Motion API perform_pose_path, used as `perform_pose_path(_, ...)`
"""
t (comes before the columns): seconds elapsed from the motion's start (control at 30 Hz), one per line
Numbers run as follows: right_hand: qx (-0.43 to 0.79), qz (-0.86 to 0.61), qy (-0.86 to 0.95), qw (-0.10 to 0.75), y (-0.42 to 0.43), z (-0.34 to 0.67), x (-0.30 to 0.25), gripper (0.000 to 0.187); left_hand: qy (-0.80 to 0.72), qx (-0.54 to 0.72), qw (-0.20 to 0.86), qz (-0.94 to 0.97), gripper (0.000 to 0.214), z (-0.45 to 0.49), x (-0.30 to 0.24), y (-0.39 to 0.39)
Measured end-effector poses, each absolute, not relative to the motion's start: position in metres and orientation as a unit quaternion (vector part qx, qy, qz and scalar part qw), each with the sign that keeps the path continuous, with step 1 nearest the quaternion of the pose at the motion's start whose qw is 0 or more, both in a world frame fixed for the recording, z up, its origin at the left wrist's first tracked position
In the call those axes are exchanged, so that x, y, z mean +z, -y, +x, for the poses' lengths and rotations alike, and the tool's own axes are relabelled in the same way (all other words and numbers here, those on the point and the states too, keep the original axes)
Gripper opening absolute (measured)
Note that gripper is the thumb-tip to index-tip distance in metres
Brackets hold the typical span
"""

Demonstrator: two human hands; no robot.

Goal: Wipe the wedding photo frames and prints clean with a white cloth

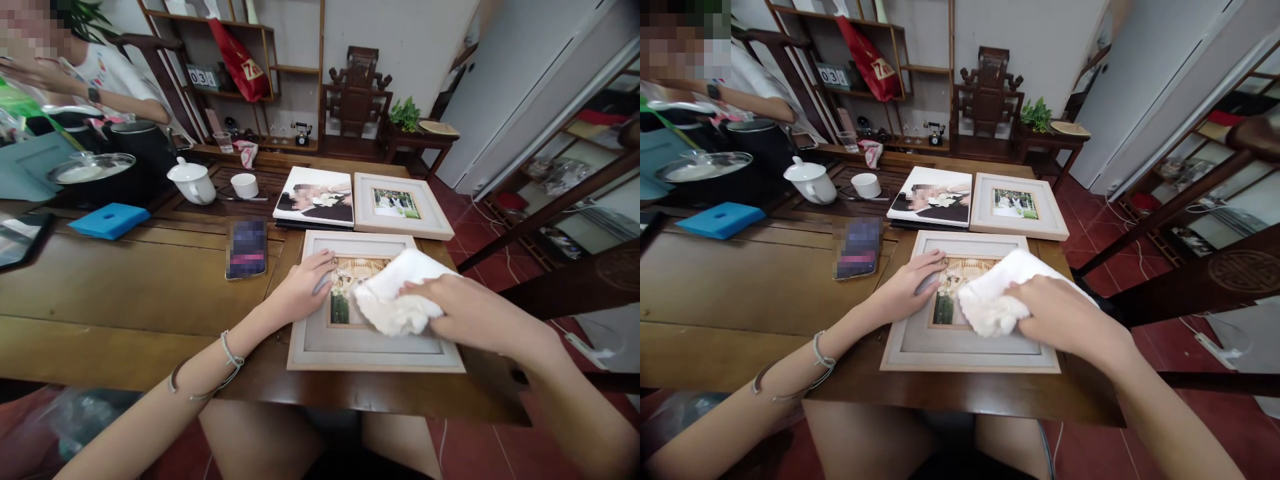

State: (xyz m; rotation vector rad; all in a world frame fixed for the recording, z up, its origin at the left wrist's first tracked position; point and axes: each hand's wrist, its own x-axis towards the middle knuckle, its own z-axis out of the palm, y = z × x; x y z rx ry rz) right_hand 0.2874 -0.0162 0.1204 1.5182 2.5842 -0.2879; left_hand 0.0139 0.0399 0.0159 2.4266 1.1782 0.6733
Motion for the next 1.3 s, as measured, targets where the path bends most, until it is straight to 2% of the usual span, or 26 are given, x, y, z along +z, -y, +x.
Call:
perform_pose_path(0.07,-0.027,0.546,-0.836,0.045,-0.003,0.287,0.112,0.057,-0.408,0.228,0.18,0.866,0.039,0.014,0.017,-0.038)
perform_pose_path(0.13,0.023,0.559,-0.829,-0.012,-0.024,0.278,0.1,0.06,-0.405,0.224,0.179,0.868,0.04,0.013,0.018,-0.037)
perform_pose_path(0.23,0.011,0.512,-0.851,-0.115,-0.054,0.254,0.082,0.065,-0.403,0.224,0.174,0.87,0.038,0.013,0.019,-0.038)
perform_pose_path(0.3,-0.023,0.457,-0.876,-0.153,-0.07,0.235,0.075,0.07,-0.402,0.22,0.174,0.872,0.037,0.013,0.019,-0.038)
perform_pose_path(0.4,-0.055,0.4,-0.903,-0.15,-0.083,0.212,0.073,0.072,-0.42,0.231,0.18,0.859,0.034,0.015,0.022,-0.038)
perform_pose_path(0.5,-0.058,0.41,-0.903,-0.117,-0.081,0.21,0.076,0.064,-0.454,0.28,0.171,0.828,0.032,0.016,0.025,-0.036)
perform_pose_path(0.6,-0.048,0.433,-0.896,-0.09,-0.066,0.237,0.076,0.061,-0.487,0.317,0.161,0.798,0.033,0.018,0.025,-0.035)
perform_pose_path(0.7,-0.031,0.455,-0.886,-0.076,-0.045,0.275,0.07,0.067,-0.515,0.365,0.173,0.756,0.038,0.018,0.019,-0.036)
perform_pose_path(0.83,-0.021,0.466,-0.88,-0.085,-0.034,0.297,0.063,0.07,-0.547,0.433,0.28,0.66,0.048,0.016,0.01,-0.046)
perform_pose_path(1.03,-0.073,0.423,-0.893,-0.136,-0.061,0.243,0.066,0.069,-0.569,0.467,0.48,0.477,0.048,0.008,0.009,-0.058)
perform_pose_path(1.17,-0.121,0.343,-0.925,-0.109,-0.048,0.218,0.065,0.071,-0.527,0.486,0.568,0.404,0.051,0.003,0.016,-0.064)
perform_pose_path(1.3,-0.222,0.251,-0.939,-0.076,0.003,0.237,0.076,0.072,-0.536,0.467,0.605,0.358,0.047,0.0,0.021,-0.067)
